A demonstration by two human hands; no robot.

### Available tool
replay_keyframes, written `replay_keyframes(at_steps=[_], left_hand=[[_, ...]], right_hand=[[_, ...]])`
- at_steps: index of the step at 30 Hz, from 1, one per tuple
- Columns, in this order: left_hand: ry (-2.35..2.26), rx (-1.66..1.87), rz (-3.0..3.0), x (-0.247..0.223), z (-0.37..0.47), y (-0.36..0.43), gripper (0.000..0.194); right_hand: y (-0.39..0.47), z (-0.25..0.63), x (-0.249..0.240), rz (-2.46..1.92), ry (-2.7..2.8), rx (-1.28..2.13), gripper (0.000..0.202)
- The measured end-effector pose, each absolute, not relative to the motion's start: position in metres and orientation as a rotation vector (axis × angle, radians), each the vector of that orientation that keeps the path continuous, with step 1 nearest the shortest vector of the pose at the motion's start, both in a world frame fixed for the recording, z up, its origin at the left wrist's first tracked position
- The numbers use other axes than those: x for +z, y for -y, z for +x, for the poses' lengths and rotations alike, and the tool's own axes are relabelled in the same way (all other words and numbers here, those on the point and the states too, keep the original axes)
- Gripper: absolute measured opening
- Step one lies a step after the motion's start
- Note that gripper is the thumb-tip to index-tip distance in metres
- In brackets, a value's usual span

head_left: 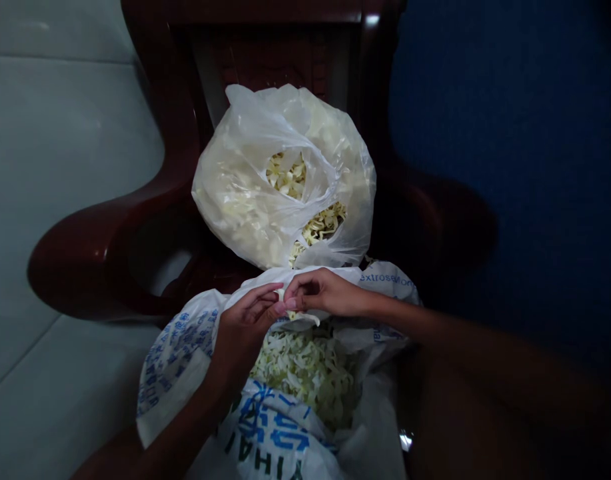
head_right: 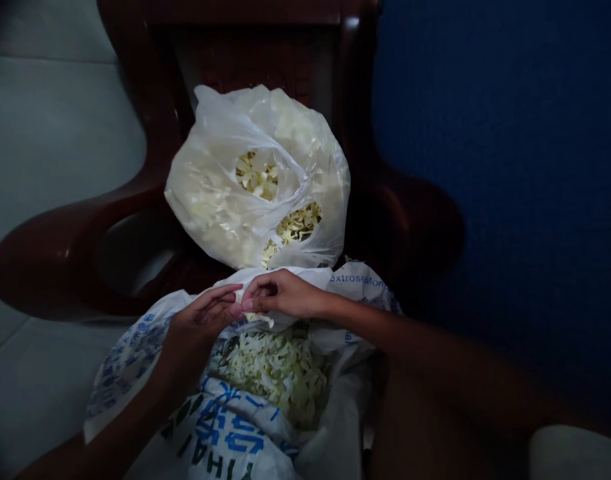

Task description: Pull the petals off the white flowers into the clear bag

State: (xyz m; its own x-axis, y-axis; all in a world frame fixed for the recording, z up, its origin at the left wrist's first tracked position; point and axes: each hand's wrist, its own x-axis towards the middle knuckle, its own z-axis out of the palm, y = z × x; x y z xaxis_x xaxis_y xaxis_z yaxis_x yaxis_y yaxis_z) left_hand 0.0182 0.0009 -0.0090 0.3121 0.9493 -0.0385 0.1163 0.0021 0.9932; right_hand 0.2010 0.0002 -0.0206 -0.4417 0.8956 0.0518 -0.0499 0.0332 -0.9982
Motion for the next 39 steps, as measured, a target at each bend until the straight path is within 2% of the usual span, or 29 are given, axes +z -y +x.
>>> replay_keyframes(at_steps=[10, 19, 22, 28, 32, 39], left_hand=[[-1.074, 0.903, 1.416, -0.009, 0.018, 0.002, 0.038], [-1.007, 0.936, 1.379, -0.008, 0.017, -0.003, 0.037], [-1.026, 0.982, 1.371, -0.004, 0.018, -0.004, 0.041], [-1.063, 0.769, 1.461, -0.005, 0.020, -0.002, 0.019], [-1.118, 0.897, 1.346, -0.011, 0.018, -0.005, 0.015], [-1.183, 1.104, 1.427, 0.000, 0.014, -0.013, 0.018]], right_hand=[[0.002, 0.205, -0.016, -0.938, 1.569, 1.536, 0.031], [0.020, 0.194, 0.003, -1.049, 1.979, 0.896, 0.014], [0.019, 0.194, 0.003, -1.037, 1.876, 0.954, 0.013], [0.015, 0.197, 0.000, -0.971, 1.705, 1.094, 0.016], [0.019, 0.192, 0.005, -0.842, 1.395, 1.258, 0.018], [0.020, 0.199, 0.039, -0.822, 0.984, 0.816, 0.006]])
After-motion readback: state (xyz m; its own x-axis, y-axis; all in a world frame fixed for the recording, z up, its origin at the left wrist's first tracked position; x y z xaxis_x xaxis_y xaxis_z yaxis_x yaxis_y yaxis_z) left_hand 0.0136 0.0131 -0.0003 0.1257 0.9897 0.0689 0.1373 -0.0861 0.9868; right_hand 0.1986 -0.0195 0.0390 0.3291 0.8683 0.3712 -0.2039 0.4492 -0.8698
